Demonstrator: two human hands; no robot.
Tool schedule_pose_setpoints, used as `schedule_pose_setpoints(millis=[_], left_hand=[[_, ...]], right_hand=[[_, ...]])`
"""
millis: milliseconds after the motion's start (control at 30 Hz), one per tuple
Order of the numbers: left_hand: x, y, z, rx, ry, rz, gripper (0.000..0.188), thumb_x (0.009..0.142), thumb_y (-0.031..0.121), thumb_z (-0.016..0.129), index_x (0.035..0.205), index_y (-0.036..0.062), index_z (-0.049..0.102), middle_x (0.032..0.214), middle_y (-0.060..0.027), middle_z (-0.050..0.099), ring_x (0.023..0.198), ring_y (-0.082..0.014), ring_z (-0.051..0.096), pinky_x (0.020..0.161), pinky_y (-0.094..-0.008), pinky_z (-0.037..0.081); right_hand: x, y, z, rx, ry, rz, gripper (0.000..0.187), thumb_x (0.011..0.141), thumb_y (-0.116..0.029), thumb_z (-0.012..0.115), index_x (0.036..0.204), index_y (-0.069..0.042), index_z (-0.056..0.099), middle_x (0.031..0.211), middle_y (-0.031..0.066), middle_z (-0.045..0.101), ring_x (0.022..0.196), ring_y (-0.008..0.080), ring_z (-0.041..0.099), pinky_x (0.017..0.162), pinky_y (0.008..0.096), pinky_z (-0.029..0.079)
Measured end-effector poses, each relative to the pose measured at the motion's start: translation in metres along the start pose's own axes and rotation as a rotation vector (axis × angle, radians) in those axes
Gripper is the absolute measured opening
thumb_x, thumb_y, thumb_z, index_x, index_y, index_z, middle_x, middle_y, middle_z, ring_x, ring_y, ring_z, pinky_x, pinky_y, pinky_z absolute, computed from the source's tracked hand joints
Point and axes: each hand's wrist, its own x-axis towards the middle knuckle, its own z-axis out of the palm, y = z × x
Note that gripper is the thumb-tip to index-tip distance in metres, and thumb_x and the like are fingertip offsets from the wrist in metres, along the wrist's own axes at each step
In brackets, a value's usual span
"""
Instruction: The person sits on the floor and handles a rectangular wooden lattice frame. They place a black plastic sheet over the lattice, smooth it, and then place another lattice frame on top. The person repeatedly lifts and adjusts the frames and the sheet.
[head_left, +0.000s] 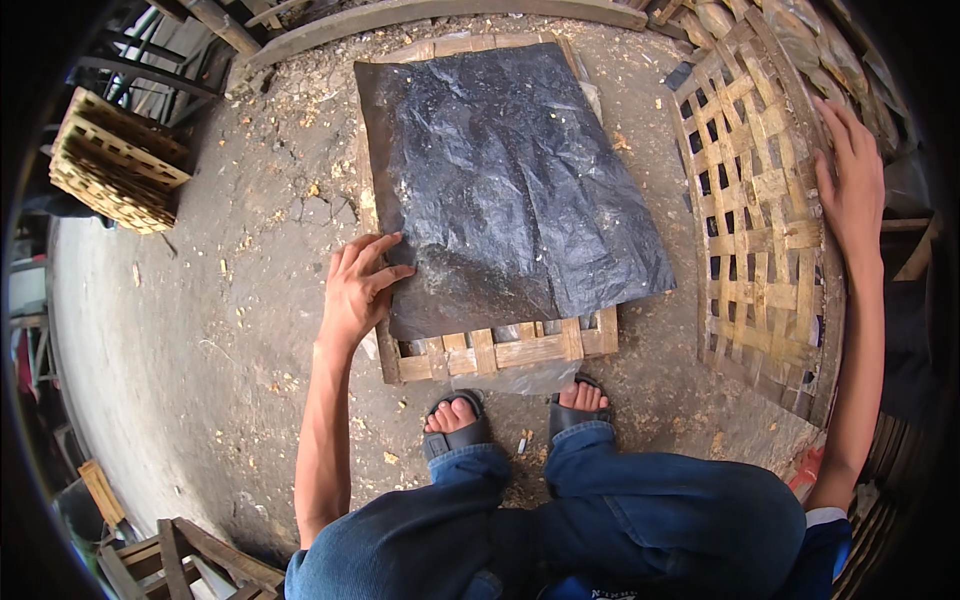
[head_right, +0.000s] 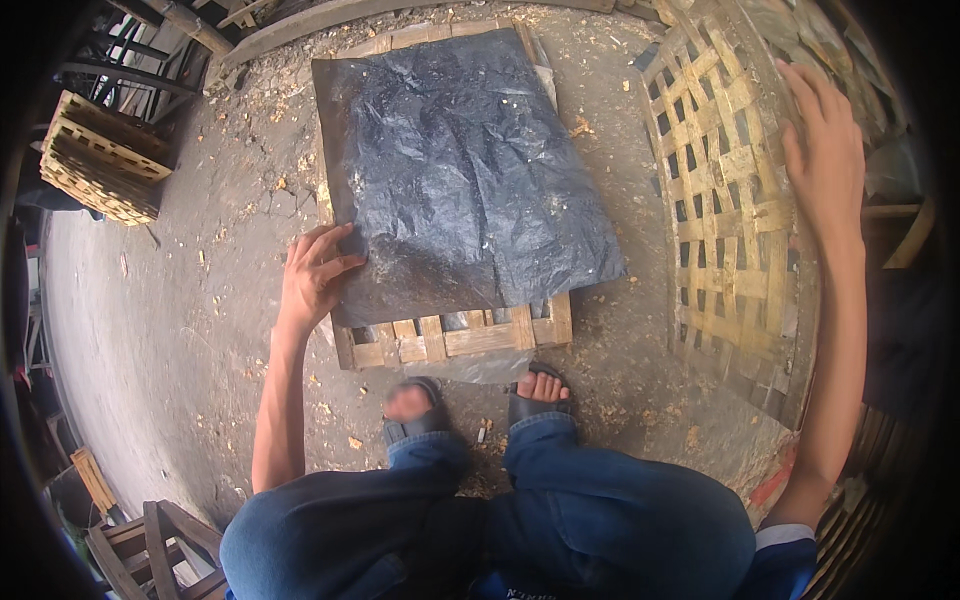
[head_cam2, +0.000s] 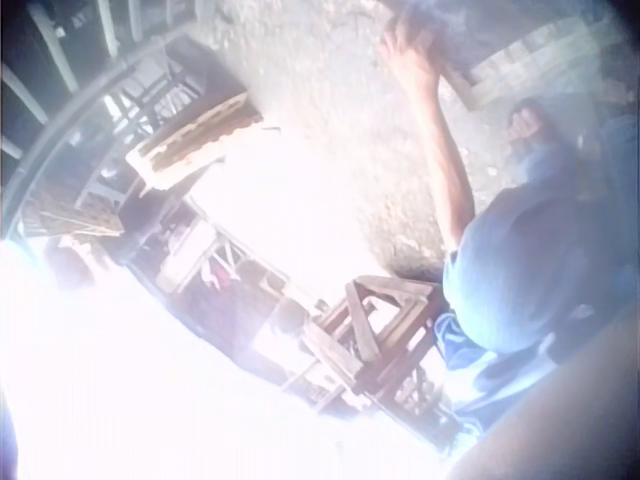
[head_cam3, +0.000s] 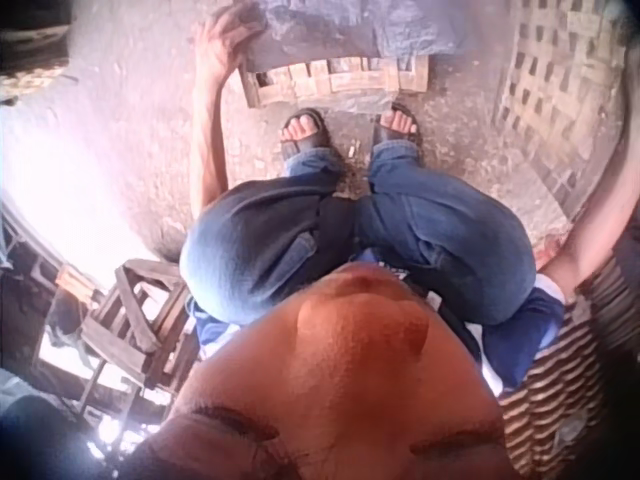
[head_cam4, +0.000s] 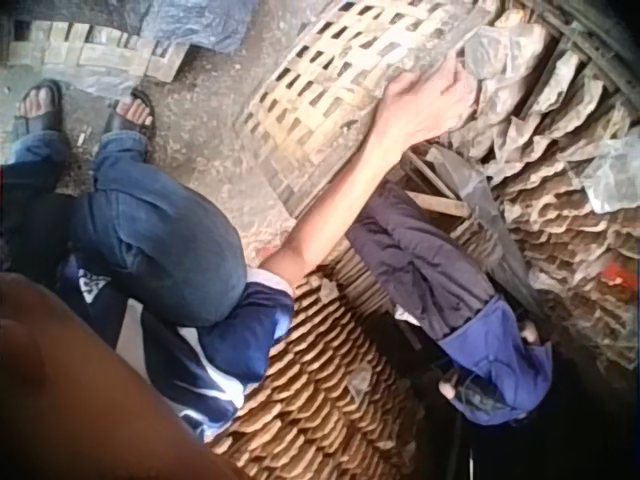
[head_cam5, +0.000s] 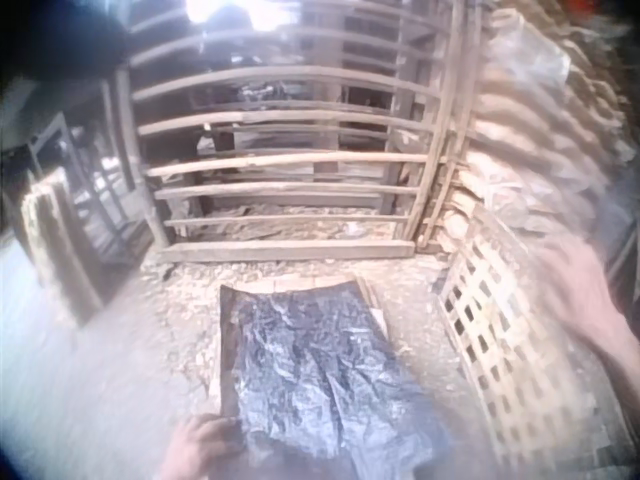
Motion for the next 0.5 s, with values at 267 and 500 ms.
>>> schedule_pose_setpoints(millis=[267, 500], left_hand=[[-0.005, 0.008, 0.003, -0.097, -0.022, -0.043, 0.042, 0.062, -0.006, 0.064, 0.096, 0.0146, 0.078, 0.130, -0.0020, 0.066, 0.125, -0.0272, 0.055, 0.100, -0.0412, 0.043], [-0.004, -0.007, 0.000, -0.080, 0.031, -0.257, 0.031, 0.072, 0.003, 0.063, 0.099, 0.0110, 0.077, 0.126, -0.0036, 0.069, 0.122, -0.0291, 0.056, 0.103, -0.0437, 0.041]], right_hand=[[-0.005, 0.008, 0.020, 0.651, -0.240, 0.470, 0.067, 0.088, -0.014, 0.070, 0.150, -0.015, 0.044, 0.150, 0.0157, 0.048, 0.140, 0.0311, 0.044, 0.113, 0.0415, 0.036], [0.002, -0.022, 0.010, 0.487, -0.346, 0.217, 0.063, 0.089, -0.016, 0.069, 0.148, -0.012, 0.047, 0.152, 0.0203, 0.045, 0.144, 0.0346, 0.040, 0.118, 0.0416, 0.031]])
